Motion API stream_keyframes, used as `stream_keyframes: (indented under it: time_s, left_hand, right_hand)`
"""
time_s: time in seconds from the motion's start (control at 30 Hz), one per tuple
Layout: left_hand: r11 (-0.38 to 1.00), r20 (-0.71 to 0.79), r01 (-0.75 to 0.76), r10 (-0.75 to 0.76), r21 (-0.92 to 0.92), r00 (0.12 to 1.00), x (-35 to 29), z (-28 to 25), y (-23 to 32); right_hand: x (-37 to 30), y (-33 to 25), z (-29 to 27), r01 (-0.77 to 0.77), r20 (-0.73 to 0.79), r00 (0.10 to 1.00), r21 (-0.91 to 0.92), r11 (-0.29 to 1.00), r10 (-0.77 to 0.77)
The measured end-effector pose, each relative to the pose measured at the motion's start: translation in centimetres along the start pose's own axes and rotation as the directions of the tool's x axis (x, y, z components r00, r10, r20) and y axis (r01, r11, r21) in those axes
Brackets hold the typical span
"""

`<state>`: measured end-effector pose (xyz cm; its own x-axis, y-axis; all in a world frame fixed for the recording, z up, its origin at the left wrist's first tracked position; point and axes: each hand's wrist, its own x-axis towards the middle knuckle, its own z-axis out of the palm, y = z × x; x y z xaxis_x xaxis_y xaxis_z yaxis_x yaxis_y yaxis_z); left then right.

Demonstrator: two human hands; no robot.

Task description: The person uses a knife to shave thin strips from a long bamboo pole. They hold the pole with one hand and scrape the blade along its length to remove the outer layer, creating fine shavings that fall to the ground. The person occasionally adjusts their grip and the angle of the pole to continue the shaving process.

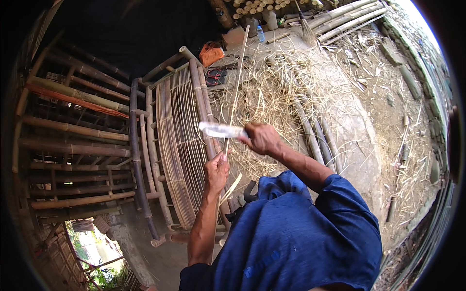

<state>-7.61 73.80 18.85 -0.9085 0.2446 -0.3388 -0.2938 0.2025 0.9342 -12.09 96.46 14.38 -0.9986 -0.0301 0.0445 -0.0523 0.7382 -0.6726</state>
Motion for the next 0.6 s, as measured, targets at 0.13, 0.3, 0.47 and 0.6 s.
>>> stream_keyframes:
  time_s: [0.13,0.3,0.47,0.6]
  left_hand:
    - [0.994,-0.008,0.030,-0.030,0.105,1.000,-3.5,0.2,0.4]
    - [0.994,0.000,-0.053,0.053,0.094,0.999,-4.2,0.1,1.2]
    - [0.998,-0.004,0.026,-0.026,0.054,1.000,-6.3,-0.4,1.7]
    - [0.997,0.004,0.057,-0.057,-0.058,0.998,-7.8,0.0,2.3]
  right_hand:
    - [2.6,2.9,-1.4,-0.129,0.012,0.991,-0.019,0.991,0.130]
    - [1.5,0.7,-1.7,0.004,0.035,0.999,-0.008,1.000,-0.004]
    - [0.3,-1.5,-2.4,0.123,0.065,0.991,-0.043,0.991,-0.120]
    - [3.8,1.6,-3.6,-0.044,0.017,0.999,-0.055,0.998,0.045]
